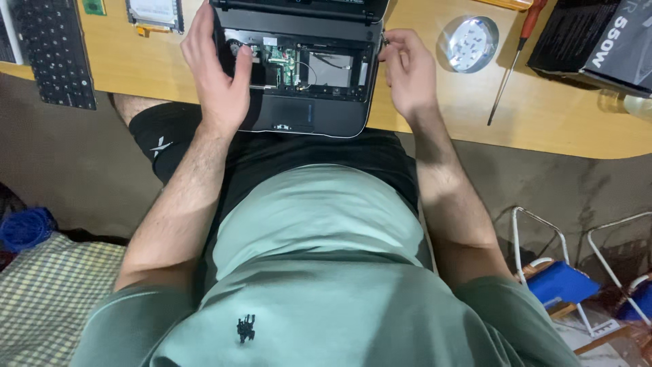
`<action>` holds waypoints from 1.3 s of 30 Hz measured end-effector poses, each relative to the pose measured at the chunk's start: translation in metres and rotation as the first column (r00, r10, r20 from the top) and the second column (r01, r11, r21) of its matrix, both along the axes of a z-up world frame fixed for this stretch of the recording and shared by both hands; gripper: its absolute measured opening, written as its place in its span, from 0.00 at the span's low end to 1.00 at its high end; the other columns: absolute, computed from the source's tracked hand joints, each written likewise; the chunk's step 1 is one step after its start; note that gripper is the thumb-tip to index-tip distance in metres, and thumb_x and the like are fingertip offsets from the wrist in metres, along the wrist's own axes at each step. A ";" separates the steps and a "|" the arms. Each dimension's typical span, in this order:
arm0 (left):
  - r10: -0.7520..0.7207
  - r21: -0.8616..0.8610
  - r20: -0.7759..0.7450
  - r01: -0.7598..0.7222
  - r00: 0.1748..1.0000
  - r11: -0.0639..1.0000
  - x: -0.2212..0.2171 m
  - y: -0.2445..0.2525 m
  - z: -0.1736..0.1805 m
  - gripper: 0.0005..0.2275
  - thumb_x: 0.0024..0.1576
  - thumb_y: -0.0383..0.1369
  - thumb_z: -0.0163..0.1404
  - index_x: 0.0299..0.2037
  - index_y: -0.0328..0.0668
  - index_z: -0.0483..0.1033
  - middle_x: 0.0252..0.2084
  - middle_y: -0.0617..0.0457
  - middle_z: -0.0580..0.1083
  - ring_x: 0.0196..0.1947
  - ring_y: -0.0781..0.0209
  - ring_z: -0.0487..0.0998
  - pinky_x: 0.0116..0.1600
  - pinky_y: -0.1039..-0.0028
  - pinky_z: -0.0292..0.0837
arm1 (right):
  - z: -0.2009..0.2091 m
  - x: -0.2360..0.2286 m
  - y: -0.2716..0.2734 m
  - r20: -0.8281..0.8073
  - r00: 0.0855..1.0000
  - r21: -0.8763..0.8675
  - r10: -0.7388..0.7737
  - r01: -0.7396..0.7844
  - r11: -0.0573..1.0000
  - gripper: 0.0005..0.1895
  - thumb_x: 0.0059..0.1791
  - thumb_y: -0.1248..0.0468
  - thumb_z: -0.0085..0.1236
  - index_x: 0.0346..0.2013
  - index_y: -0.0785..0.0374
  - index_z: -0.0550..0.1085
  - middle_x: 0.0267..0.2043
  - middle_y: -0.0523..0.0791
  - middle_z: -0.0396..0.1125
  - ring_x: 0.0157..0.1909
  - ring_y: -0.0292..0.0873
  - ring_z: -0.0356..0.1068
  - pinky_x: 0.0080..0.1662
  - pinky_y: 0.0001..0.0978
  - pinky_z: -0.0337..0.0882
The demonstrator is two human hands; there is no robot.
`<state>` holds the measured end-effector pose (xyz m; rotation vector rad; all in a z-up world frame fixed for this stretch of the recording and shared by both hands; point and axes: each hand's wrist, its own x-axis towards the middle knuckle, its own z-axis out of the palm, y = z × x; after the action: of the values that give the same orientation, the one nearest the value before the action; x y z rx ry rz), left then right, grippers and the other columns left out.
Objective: The person disassembles a laptop by removing screws from the bottom cover and screen bezel using a screwdriver. They detach the bottom cover, set it aside, and then remove the screen bezel, exposing the internal components.
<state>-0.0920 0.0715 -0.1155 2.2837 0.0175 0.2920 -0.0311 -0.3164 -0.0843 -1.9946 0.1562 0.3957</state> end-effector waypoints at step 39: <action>-0.610 0.487 -0.140 0.591 0.780 0.644 -0.028 -0.063 0.039 0.41 0.63 0.60 0.74 0.81 0.43 0.79 0.78 0.47 0.73 0.72 0.41 0.73 0.71 0.47 0.70 | 0.056 -0.059 -0.004 0.124 0.971 -0.178 0.202 -0.179 0.968 0.11 0.68 0.66 0.59 0.60 0.65 0.86 0.59 0.47 0.85 0.56 0.45 0.82 0.59 0.39 0.82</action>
<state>-0.1195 0.0083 -0.0763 2.6357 -0.9416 -0.0324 -0.0897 -0.3204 -0.0278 -2.2027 -0.0968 0.3716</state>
